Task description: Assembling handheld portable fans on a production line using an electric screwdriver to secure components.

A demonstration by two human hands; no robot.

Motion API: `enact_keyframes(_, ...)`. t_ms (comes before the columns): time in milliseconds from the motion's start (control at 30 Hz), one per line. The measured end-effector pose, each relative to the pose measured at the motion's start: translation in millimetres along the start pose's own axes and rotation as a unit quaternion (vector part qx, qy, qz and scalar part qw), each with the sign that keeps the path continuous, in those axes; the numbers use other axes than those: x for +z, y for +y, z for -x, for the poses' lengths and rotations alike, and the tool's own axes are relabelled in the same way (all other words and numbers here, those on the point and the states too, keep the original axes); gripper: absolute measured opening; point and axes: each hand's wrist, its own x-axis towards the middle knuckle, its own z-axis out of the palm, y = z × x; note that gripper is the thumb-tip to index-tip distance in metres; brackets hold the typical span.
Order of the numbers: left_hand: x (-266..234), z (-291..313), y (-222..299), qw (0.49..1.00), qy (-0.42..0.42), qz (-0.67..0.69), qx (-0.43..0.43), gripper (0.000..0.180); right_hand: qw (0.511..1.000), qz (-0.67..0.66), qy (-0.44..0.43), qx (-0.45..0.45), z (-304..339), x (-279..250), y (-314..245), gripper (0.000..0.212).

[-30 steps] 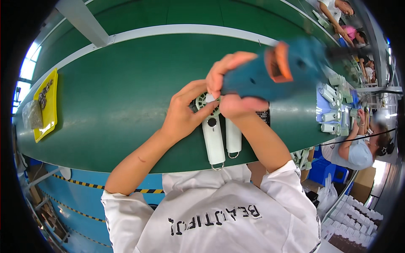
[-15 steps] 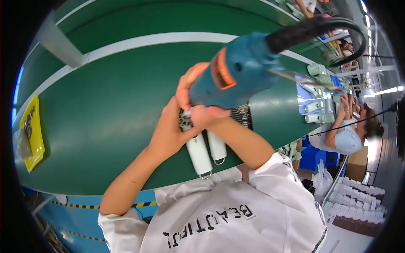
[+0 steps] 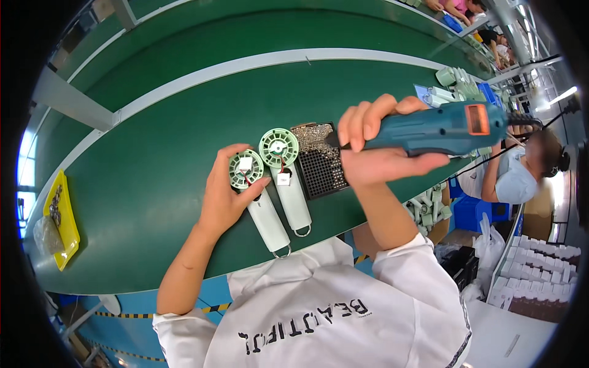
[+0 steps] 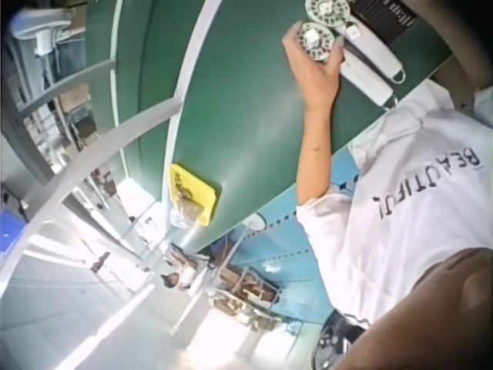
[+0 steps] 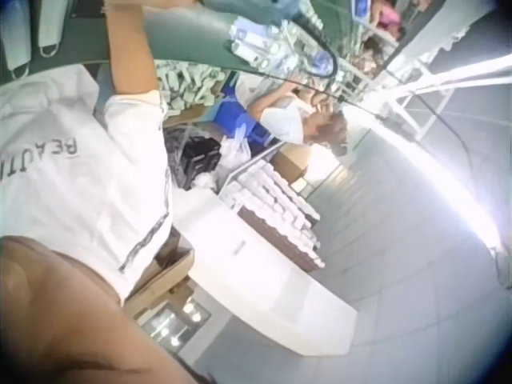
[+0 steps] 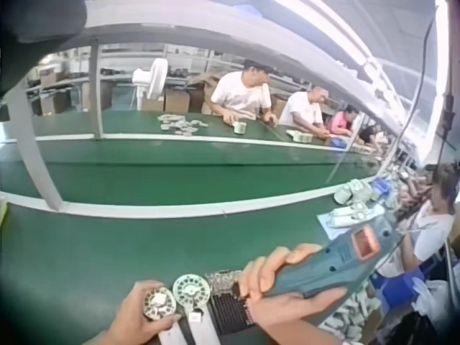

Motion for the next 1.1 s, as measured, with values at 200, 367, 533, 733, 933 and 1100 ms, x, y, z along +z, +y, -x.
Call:
enact_keyframes(200, 4.8, 1.5, -4.1, 0.999, 0.035, -0.019, 0.004, 0.061, 0.984, 0.155, 0.083, 0.032, 25.3, -44.9, 3.0, 0.084)
enact_keyframes(367, 2.1, 2.3, -4.7, 0.996, 0.040, -0.050, 0.069, 0.068, 0.988, 0.127, 0.076, 0.053, 27.8, -46.7, 5.1, 0.084)
enact_keyframes(533, 2.6, 0.1, -5.3, 0.995, 0.040, -0.056, 0.069, 0.069, 0.978, 0.173, 0.083, 0.078, 33.1, -46.0, 9.0, 0.086)
enact_keyframes(733, -5.7, 2.4, 2.7, 0.969, 0.130, -0.104, 0.185, 0.053, 0.986, 0.115, 0.104, 0.065, 24.9, -29.0, -2.0, 0.084)
enact_keyframes(933, 18.4, -2.5, 53.1, 0.976, 0.035, -0.120, 0.180, 0.027, 0.993, -0.027, 0.076, 0.083, 6.5, 19.7, -35.2, 0.084)
enact_keyframes(1100, 40.3, -12.4, 48.5, 0.982, 0.014, -0.087, 0.169, 0.017, 0.991, -0.047, 0.074, 0.106, 8.8, 20.5, -35.9, 0.087)
